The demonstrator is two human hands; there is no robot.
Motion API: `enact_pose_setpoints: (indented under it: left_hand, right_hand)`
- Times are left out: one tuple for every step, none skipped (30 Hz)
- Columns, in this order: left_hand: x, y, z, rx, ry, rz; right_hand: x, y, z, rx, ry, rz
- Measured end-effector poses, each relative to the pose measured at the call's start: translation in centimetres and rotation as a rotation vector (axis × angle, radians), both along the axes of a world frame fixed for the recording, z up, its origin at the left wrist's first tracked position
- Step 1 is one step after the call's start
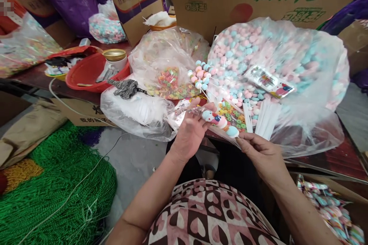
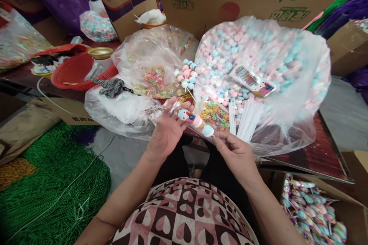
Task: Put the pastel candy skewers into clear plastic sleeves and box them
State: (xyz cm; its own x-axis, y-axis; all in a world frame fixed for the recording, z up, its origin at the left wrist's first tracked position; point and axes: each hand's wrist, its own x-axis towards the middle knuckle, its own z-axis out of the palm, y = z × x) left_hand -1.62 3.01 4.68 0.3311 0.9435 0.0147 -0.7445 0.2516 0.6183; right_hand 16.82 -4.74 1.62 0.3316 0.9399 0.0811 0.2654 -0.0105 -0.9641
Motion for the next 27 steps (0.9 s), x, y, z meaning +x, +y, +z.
enact_pose_setpoints:
  left_hand:
    - [0.3,0.1,0.0,-0.021,0.013,0.031]
    - [0.5,0.3,-0.1,-0.054,0.015,0.067]
    - [0.8,0.4,-0.1,-0.098,0.007,0.1]
    - [1.1,0.6,-0.1,-0.144,-0.009,0.128]
    - [1.3,0.7,-0.2,-0.185,-0.028,0.143]
    - [1.5,0.8,-0.3,-0.216,-0.045,0.148]
    - [1.7,0.8,-0.3,-0.236,-0.057,0.142]
    - [1.8,0.9,-0.4,-0.244,-0.06,0.125]
    - [1.9,0.8,-0.5,-0.241,-0.056,0.106]
    - [1.9,0.8,-0.7,-0.23,-0.045,0.091]
    - [1.9,0.8,-0.8,-0.218,-0.026,0.082]
    - [1.9,0.7,-0.9,-0.203,0.001,0.077]
    - [1.9,0.7,-1.0,-0.186,0.034,0.072]
    - [1.9,0.6,-1.1,-0.169,0.064,0.071]
    - [1.9,0.5,-1.1,-0.155,0.086,0.072]
    - [1.9,0.4,-1.2,-0.147,0.098,0.069]
    - [2.0,0.3,-1.2,-0.142,0.101,0.062]
    - [2.1,0.2,-1.3,-0.139,0.1,0.055]
    - [2.1,0.1,-1.3,-0.134,0.1,0.046]
    - [2.2,0.0,-1.3,-0.124,0.105,0.034]
    - [2.2,0.0,-1.2,-0.112,0.116,0.021]
    - [2.1,0.1,-1.1,-0.101,0.128,0.009]
    - [2.0,0.2,-1.0,-0.097,0.136,0.006]
    - [1.8,0.4,-0.9,-0.1,0.137,0.01]
    - [1.6,0.7,-0.8,-0.106,0.133,0.024]
    - [1.5,0.9,-0.8,-0.112,0.126,0.04]
    - [1.3,1.1,-0.8,-0.116,0.121,0.056]
  right_hand:
    - [-0.3,0.0,-0.1,0.038,-0.046,0.007]
    - [-0.5,0.0,-0.1,0.078,-0.107,0.022]
    - [-0.8,0.0,-0.2,0.118,-0.177,0.041]
    - [-1.0,-0.1,-0.2,0.154,-0.25,0.056]
    - [-1.3,-0.1,-0.2,0.184,-0.315,0.062]
    - [-1.5,-0.2,-0.3,0.206,-0.364,0.056]
    - [-1.7,-0.2,-0.4,0.217,-0.391,0.043]
    - [-1.8,-0.3,-0.5,0.215,-0.395,0.029]
    - [-2.0,-0.3,-0.5,0.199,-0.379,0.023]
    - [-2.1,-0.4,-0.6,0.168,-0.344,0.027]
    - [-2.2,-0.4,-0.6,0.131,-0.289,0.039]
    - [-2.3,-0.4,-0.6,0.089,-0.215,0.052]
    - [-2.3,-0.4,-0.5,0.04,-0.124,0.068]
    - [-2.4,-0.3,-0.4,-0.013,-0.023,0.085]
    - [-2.4,-0.3,-0.2,-0.072,0.082,0.104]
    - [-2.4,-0.2,0.0,-0.136,0.183,0.127]
    - [-2.4,-0.1,0.3,-0.2,0.273,0.152]
    - [-2.5,0.0,0.4,-0.26,0.347,0.18]
    - [-2.6,0.1,0.6,-0.306,0.403,0.207]
    - [-2.7,0.2,0.6,-0.336,0.441,0.226]
    - [-2.8,0.2,0.7,-0.355,0.461,0.239]
    - [-2.9,0.3,0.6,-0.363,0.465,0.246]
    - [-3.0,0.2,0.6,-0.358,0.451,0.248]
    - [-3.1,0.1,0.5,-0.34,0.417,0.248]
    - [-3.2,0.0,0.4,-0.313,0.365,0.249]
    - [-3.2,-0.2,0.4,-0.281,0.3,0.248]
    - [-3.3,-0.4,0.3,-0.246,0.232,0.242]
